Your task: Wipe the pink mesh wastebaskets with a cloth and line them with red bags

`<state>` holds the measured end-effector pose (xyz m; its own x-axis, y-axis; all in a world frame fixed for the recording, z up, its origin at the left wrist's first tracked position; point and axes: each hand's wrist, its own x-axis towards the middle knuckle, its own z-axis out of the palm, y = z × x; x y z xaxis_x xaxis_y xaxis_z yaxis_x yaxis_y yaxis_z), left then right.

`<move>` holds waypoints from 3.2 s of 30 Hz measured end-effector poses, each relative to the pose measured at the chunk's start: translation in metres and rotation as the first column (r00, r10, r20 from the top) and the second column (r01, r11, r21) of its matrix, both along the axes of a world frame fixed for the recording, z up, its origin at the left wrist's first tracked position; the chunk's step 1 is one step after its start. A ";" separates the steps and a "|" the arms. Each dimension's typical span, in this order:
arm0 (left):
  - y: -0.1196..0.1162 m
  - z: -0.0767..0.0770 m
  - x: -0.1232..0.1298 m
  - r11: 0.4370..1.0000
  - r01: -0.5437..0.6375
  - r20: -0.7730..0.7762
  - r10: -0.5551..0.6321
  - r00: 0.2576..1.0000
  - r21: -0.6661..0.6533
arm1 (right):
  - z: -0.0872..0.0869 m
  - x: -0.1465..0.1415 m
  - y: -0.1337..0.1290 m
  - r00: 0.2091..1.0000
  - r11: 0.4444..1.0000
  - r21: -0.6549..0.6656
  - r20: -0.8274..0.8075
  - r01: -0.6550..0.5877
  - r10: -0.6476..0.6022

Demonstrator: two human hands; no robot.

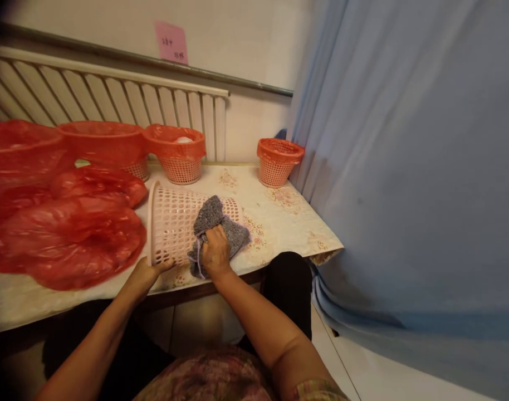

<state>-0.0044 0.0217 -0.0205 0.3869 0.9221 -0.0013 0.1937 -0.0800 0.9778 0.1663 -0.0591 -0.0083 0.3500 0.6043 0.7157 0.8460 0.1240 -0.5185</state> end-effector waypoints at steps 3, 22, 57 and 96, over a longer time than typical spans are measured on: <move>0.001 0.002 0.003 0.999 0.036 0.015 -0.036 0.999 -0.030 | 0.002 0.014 0.001 0.996 0.997 -0.007 0.026 -0.081 0.082; -0.005 0.023 0.044 0.994 0.096 -0.021 -0.095 0.995 0.057 | 0.033 0.101 0.076 0.978 0.999 -0.011 -0.202 0.051 -0.052; -0.015 0.018 0.041 0.985 0.085 -0.109 -0.069 0.992 0.147 | 0.027 0.009 0.037 0.880 0.873 0.124 0.134 -0.471 0.456; -0.026 0.008 0.039 0.992 0.110 -0.115 -0.103 0.988 0.056 | 0.018 0.047 0.049 0.930 0.920 0.162 0.154 -0.357 0.334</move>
